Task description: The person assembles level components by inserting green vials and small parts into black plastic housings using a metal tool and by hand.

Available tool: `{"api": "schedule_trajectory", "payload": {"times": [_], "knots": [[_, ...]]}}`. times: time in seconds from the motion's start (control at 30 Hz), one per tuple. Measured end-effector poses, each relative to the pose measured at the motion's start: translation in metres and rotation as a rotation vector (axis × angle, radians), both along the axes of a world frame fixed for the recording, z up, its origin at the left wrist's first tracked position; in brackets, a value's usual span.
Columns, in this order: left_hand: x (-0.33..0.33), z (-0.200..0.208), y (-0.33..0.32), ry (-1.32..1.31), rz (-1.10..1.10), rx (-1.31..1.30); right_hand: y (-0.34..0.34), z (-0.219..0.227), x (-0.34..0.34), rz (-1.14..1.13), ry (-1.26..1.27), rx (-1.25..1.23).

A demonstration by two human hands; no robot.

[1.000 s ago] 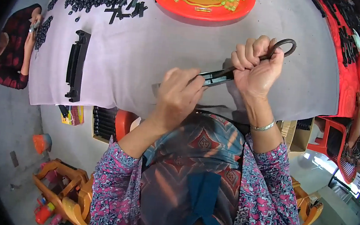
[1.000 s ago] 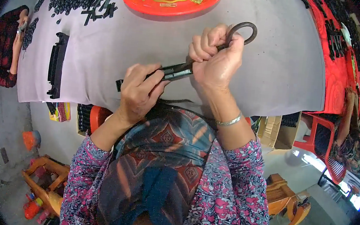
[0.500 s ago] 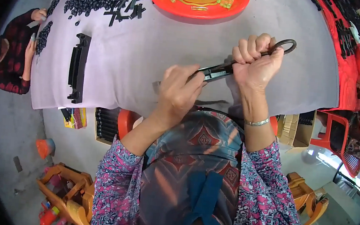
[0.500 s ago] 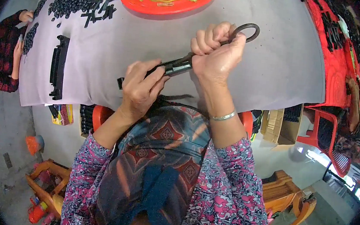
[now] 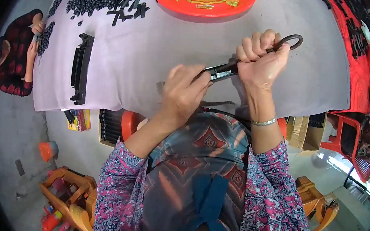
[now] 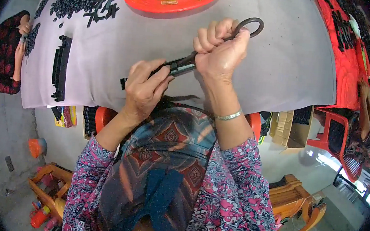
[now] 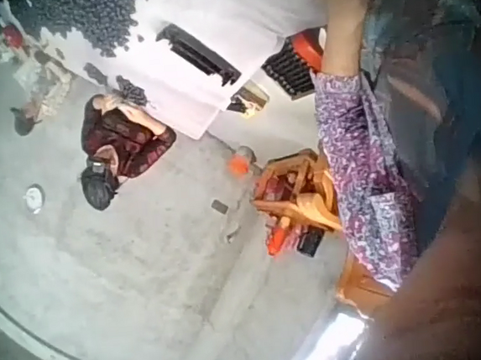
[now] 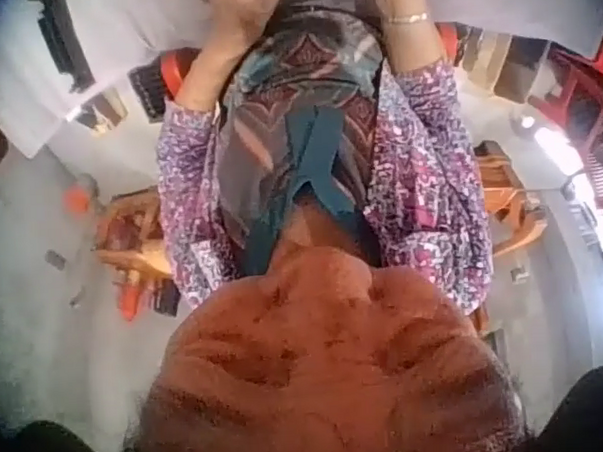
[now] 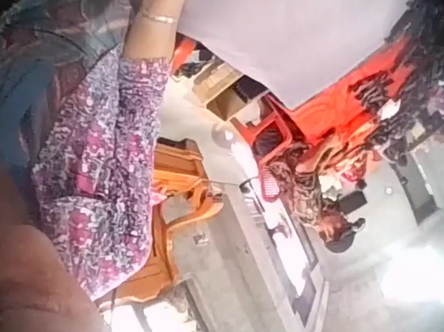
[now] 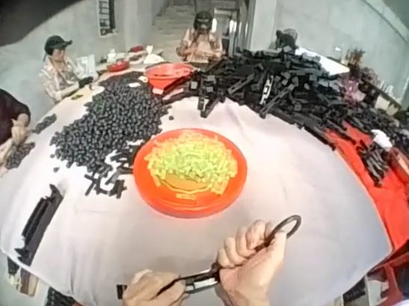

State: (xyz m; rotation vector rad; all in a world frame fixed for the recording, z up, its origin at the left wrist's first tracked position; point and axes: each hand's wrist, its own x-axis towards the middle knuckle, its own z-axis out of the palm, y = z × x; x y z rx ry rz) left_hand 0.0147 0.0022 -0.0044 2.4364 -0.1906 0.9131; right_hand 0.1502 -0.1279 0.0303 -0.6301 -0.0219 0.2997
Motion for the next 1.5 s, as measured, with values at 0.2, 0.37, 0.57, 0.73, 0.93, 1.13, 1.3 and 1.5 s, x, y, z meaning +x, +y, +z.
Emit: {"api": "schedule_trajectory", "payload": {"times": [0.2, 0.37, 0.57, 0.73, 0.93, 1.13, 1.3, 1.5], "knots": [[0.000, 0.000, -0.002, 0.011, 0.013, 0.021, -0.001, 0.001, 0.000, 0.000, -0.005, -0.026], [0.000, 0.000, -0.001, 0.015, 0.019, 0.034, 0.003, 0.002, -0.002, -0.015, -0.027, -0.040], [0.000, 0.002, -0.003, 0.051, 0.027, 0.066, 0.000, -0.001, -0.002, -0.003, -0.065, -0.034], [-0.001, 0.003, -0.003, 0.053, 0.037, 0.078, -0.005, 0.009, -0.004, 0.078, -0.125, 0.017], [-0.001, 0.007, -0.003, 0.104, 0.044, 0.100, 0.002, 0.011, -0.012, 0.162, -0.268, -0.021], [-0.001, 0.006, -0.003, 0.085, 0.045, 0.113, 0.005, 0.006, -0.012, 0.172, -0.277, 0.023], [-0.001, 0.004, -0.002, 0.068, 0.029, 0.098, 0.009, 0.011, -0.020, 0.179, -0.264, 0.019], [-0.001, 0.002, -0.002, 0.081, 0.031, 0.101, 0.016, 0.017, -0.030, 0.137, -0.383, -0.188]]}}
